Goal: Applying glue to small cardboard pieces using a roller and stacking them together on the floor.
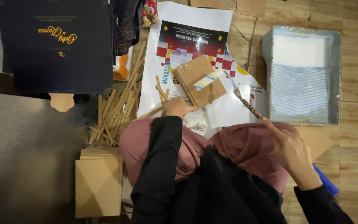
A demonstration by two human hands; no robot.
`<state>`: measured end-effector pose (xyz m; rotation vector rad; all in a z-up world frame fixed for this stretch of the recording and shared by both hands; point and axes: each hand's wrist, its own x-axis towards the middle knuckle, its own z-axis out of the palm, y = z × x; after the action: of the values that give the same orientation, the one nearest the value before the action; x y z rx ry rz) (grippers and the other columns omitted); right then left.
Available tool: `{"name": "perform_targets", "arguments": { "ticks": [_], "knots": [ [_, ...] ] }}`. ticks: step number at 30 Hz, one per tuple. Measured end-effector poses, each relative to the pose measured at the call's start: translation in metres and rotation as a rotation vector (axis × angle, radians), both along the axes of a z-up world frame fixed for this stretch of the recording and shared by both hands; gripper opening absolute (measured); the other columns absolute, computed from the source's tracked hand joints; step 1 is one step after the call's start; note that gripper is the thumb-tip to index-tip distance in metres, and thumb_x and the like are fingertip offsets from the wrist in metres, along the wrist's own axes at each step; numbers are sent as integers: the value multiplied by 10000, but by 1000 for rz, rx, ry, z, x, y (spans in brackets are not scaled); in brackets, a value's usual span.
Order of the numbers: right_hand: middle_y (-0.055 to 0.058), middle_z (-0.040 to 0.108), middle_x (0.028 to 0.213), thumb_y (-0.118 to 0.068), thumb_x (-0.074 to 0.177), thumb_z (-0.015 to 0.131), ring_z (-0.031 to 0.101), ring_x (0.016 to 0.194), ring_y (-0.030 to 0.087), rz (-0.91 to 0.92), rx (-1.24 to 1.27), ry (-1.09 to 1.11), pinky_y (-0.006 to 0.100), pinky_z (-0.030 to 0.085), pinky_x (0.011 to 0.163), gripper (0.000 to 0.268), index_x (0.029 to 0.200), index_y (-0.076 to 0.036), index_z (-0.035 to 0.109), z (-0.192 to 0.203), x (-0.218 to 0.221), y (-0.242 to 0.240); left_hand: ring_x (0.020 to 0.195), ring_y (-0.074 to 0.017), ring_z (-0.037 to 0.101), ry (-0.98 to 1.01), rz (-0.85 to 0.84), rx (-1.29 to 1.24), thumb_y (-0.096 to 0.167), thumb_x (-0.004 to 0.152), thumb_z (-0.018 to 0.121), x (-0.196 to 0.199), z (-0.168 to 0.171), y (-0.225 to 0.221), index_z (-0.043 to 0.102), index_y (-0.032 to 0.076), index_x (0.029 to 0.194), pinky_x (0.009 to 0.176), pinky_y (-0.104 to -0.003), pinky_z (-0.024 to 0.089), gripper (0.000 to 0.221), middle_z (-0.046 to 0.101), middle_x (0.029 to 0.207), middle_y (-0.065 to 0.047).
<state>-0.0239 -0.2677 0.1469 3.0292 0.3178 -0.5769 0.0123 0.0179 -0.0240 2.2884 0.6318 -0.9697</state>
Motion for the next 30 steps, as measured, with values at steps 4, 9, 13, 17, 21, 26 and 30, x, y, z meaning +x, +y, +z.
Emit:
{"name": "perform_targets", "arguments": {
  "ticks": [4,9,13,17,21,26,30],
  "knots": [
    [19,473,611,-17,766,379,411,476,225,138,-78,-29,344,296,362,717,1382,-379,323,-24,1,-10,837,-248,615,2,-12,0,699,631,603,7,-4,-5,573,106,830,703,-364,473,626,649,799,-28],
    [21,592,692,-243,873,370,631,715,188,225,-137,-200,331,553,623,463,1281,-453,427,-40,0,-5,465,-181,580,-119,-25,-96,680,733,496,7,-29,-4,514,141,461,445,-328,444,604,555,451,-1],
    [-9,570,633,-205,860,397,625,646,151,280,-158,-238,280,555,575,501,1302,-441,411,-44,1,8,418,-162,549,-130,-1,-90,653,751,497,5,-23,-3,507,146,453,412,-310,421,588,539,428,-4],
    [15,553,606,-178,843,419,614,618,182,282,-141,-222,319,556,550,549,1333,-424,386,-46,6,18,420,-175,535,-153,20,-66,656,723,536,8,-29,0,500,133,485,410,-304,435,576,526,438,-28],
    [34,553,596,-157,806,452,613,599,203,291,-133,-221,345,547,532,590,1339,-404,391,-51,14,32,488,-190,563,-148,11,-49,673,697,561,8,-28,0,501,117,562,444,-316,460,576,530,500,-47],
    [25,577,604,-104,808,459,617,583,179,340,-139,-269,307,547,525,591,1341,-355,415,-63,24,46,524,-199,575,-144,19,-58,642,703,585,9,-19,1,514,100,605,454,-318,464,555,530,535,-52],
    [32,580,626,-101,810,476,611,585,184,337,-123,-320,326,547,529,609,1346,-379,398,-77,32,54,606,-217,608,-140,27,-42,634,695,608,7,-17,0,569,68,689,508,-342,485,568,549,598,-64]
  ]
}}
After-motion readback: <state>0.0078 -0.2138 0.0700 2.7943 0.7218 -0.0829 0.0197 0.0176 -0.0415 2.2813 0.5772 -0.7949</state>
